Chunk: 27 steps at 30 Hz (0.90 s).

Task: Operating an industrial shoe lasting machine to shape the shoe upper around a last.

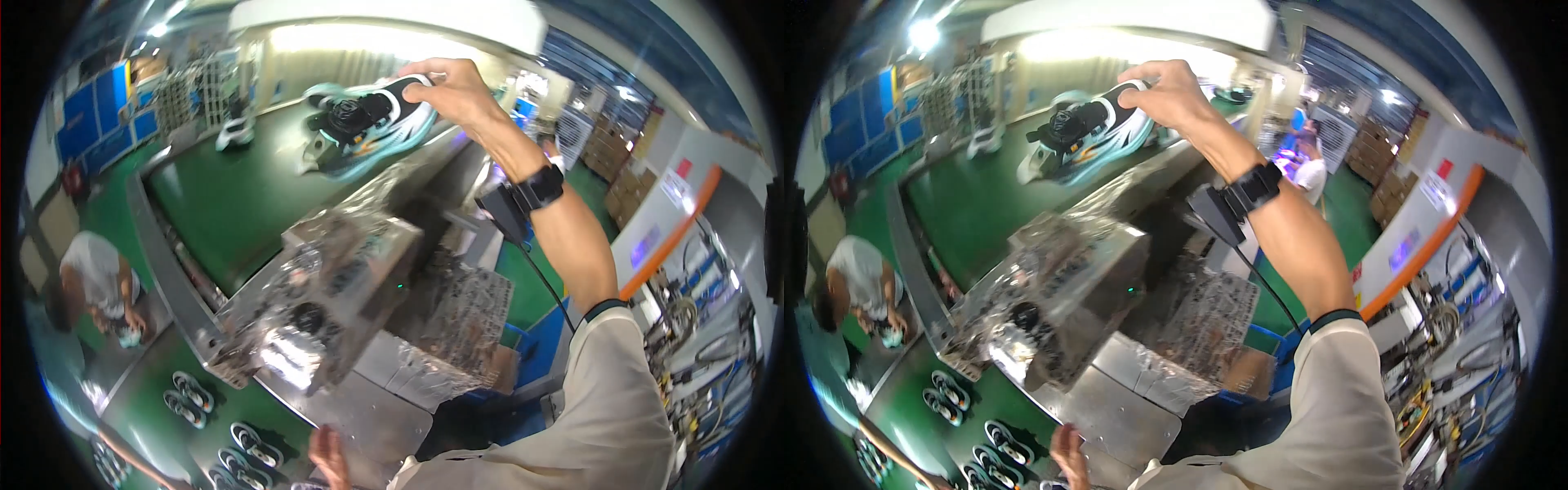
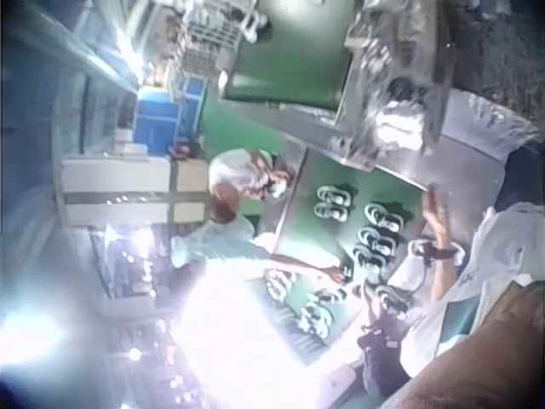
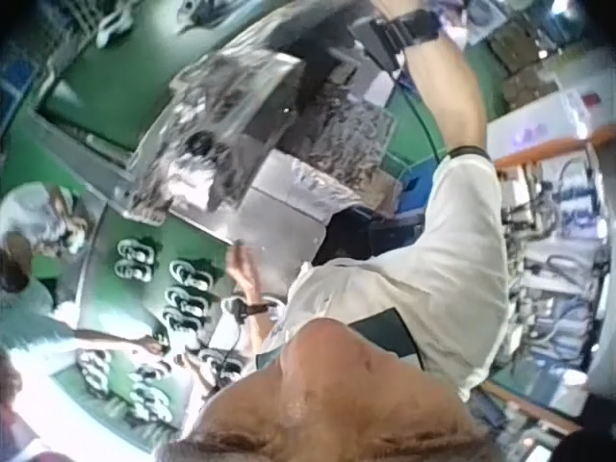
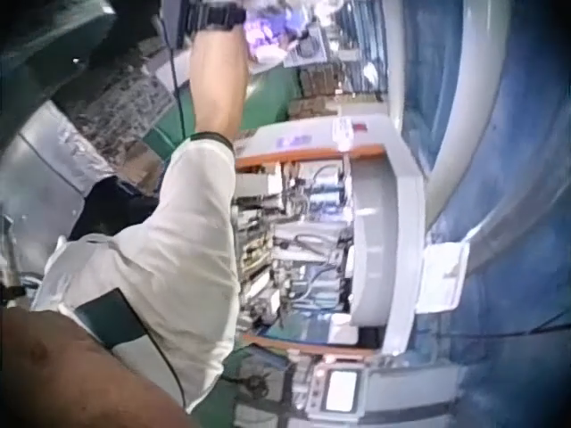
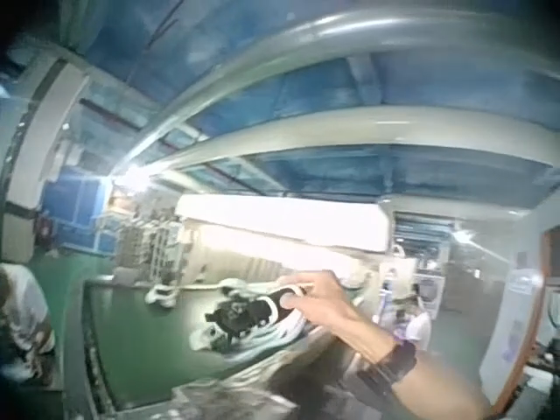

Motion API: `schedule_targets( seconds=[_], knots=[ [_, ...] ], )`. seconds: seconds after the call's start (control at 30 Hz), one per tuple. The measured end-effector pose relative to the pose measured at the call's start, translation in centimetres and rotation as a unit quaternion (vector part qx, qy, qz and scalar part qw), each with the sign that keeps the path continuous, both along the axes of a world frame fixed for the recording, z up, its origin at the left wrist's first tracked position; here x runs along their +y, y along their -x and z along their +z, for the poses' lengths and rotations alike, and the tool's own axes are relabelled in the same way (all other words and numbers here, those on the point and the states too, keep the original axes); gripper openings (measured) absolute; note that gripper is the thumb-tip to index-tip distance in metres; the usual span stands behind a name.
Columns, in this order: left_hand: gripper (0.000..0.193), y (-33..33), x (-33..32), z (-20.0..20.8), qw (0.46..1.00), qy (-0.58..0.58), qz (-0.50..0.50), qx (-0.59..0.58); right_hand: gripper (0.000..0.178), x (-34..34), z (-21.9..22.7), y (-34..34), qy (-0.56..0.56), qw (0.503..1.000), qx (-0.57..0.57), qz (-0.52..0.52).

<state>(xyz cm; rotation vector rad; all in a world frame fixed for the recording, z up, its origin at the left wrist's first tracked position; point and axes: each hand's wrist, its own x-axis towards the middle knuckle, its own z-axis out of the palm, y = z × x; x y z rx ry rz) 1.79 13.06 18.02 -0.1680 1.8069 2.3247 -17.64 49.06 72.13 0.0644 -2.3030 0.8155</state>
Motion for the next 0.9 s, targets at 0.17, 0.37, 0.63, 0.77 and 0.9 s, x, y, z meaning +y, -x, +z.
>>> schedule_targets(
  seconds=[0.17,0.37,0.63,0.77,0.9],
  knots=[
    [0.055,-4.5,13.5,16.9,0.868,-0.277,-0.412,-0.025,0.028,4.6,1.9,-18.7,0.138,0.984,0.111,-0.017],
    [0.084,-8.9,25.7,29.5,0.606,-0.471,-0.619,-0.163,0.034,7.6,-6.4,-37.8,0.237,0.968,0.087,0.001],
    [0.061,-25.7,37.2,28.1,0.613,-0.353,-0.668,-0.230,0.064,11.2,-21.9,-64.7,0.413,0.870,0.136,-0.232],
    [0.048,-36.4,42.6,27.6,0.676,-0.256,-0.691,0.006,0.077,8.4,-25.8,-74.4,0.471,0.824,0.220,-0.224],
    [0.065,-46.5,46.6,25.2,0.567,-0.080,-0.781,0.250,0.059,8.6,-30.6,-82.5,0.470,0.662,0.294,-0.504]
  ],
)
